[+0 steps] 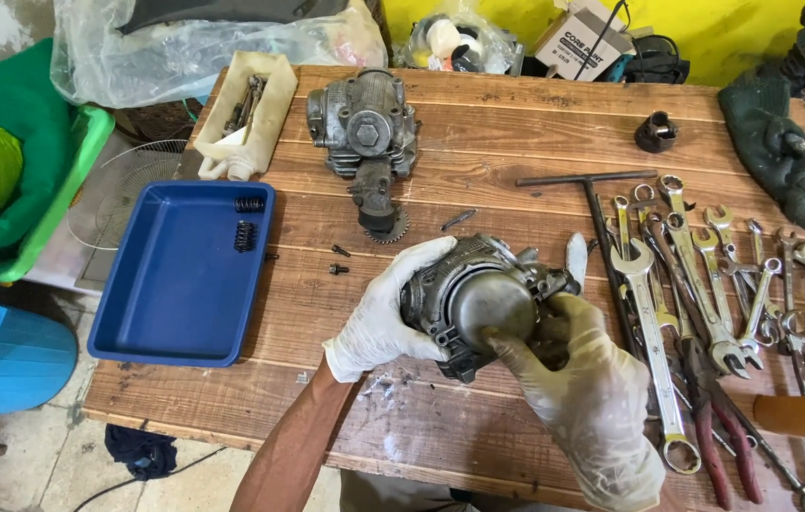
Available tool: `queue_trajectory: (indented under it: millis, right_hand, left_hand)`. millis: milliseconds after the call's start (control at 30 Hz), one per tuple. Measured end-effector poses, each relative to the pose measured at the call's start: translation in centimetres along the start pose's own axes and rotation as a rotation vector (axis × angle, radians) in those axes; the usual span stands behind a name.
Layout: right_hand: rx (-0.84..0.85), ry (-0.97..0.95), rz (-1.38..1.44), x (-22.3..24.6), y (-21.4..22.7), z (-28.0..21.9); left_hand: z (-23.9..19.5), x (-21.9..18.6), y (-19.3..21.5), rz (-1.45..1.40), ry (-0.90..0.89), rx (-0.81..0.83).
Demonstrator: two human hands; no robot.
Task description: Cleaning and assembling motorcycle engine components on a workbench using a brush and cloth.
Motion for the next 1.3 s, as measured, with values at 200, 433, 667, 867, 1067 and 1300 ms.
queue_trajectory:
  millis: [200, 433, 667, 867, 1067, 1300]
  right_hand:
    - [-0.063, 0.184, 0.147, 0.9, 0.7, 0.0]
    - [-0.349, 0.72, 0.209, 1.5, 0.2, -0.1]
    - [-0.213, 0.792, 0.008, 1.7, -0.3, 1.1]
    - [-0.273, 0.92, 0.07, 2.7, 1.7, 0.9]
    - [-0.281, 0.927, 0.037, 3.1, 1.6, 1.2]
    - [-0.302, 0.925, -0.003, 3.5, 1.3, 1.3]
  left_hand:
    - [-0.1, 0.2, -0.1, -0.042, 0.018, -0.001]
    - [-0.1, -0.1, 0.1, -0.047, -0.002, 0.003]
    - [0.0, -0.3, 0.0, -0.046, -0.004, 0.002]
    - [-0.1, -0.1, 0.1, -0.055, -0.006, 0.006]
    - [-0.1, 0.2, 0.3, -0.091, -0.016, 0.006]
    - [-0.1, 0.3, 0.4, -0.071, -0.025, 0.008]
Point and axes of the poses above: each hand's wrist, its own z-axis towards the middle knuckle, its own y-axis out of the back of the hand, x = y × z, the point moved 5 cm from there along z, towards the middle knuckle, and after that the axes turned 11 degrees about -z, right-handed, at the moved point
